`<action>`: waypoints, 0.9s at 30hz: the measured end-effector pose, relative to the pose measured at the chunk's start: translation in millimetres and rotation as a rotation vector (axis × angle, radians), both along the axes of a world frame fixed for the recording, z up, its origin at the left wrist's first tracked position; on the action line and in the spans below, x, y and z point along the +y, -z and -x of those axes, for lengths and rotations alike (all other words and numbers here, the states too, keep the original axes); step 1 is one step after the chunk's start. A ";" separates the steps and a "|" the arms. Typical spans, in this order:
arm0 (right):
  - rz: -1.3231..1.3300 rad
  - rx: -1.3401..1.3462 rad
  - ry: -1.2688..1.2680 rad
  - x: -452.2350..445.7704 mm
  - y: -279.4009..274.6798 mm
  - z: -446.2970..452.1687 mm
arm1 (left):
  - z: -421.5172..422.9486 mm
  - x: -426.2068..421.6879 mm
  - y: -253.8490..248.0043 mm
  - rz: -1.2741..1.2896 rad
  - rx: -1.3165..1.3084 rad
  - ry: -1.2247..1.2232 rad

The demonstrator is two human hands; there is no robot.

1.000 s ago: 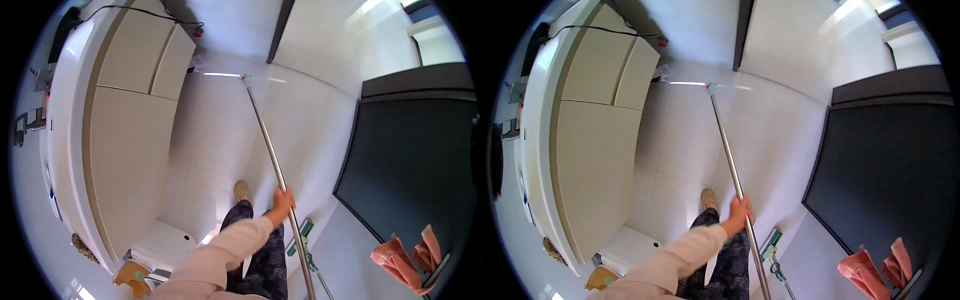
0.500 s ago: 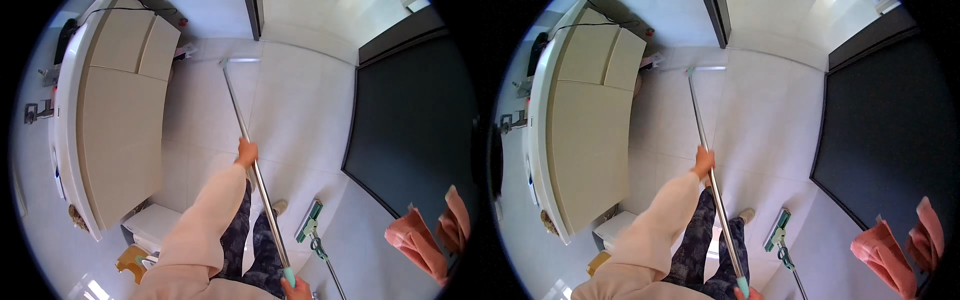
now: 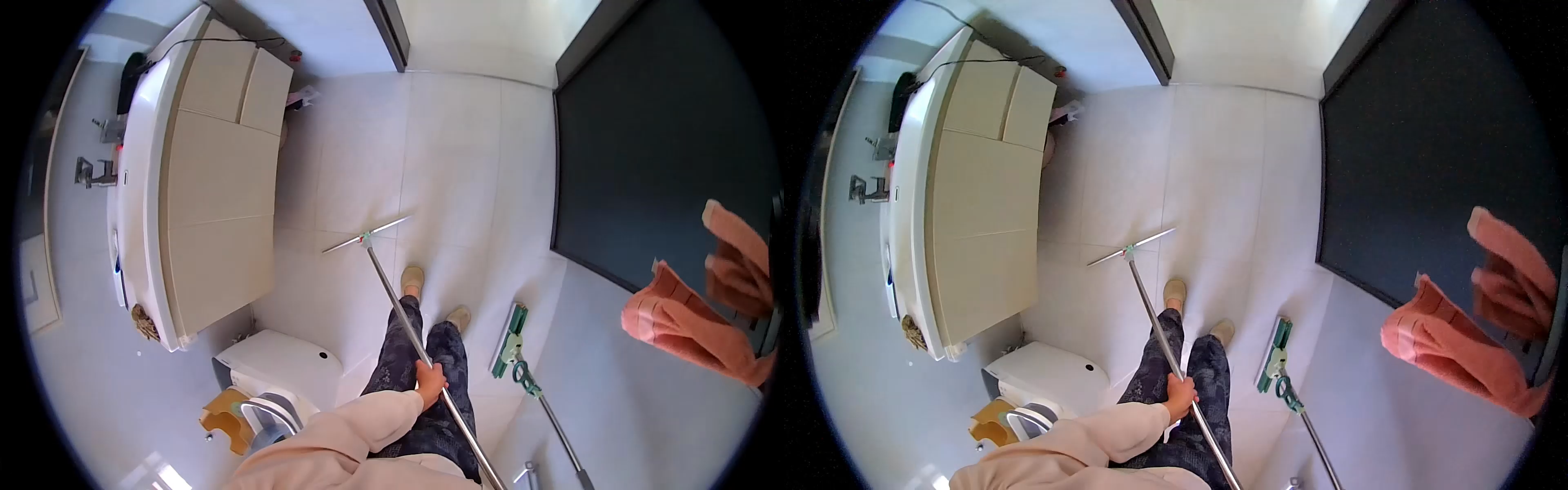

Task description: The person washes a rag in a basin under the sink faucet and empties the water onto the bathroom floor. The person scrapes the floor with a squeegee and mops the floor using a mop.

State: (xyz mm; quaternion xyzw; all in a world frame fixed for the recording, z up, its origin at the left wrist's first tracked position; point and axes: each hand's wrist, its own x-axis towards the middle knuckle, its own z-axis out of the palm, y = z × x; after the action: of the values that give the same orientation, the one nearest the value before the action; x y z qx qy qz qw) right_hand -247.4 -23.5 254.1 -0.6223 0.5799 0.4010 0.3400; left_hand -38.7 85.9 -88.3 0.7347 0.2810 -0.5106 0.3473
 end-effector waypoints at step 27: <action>0.019 -0.598 0.018 -49.6 206.0 -251.5 | -411.9 -62.8 152.4 0.288 -0.259 -0.408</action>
State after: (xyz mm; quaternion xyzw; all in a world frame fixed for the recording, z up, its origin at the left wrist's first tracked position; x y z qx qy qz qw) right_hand 4.1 -73.1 48.1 -0.7108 0.4632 0.1916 0.4935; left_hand 373.2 23.1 -240.7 0.6651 0.3009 -0.3666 0.5768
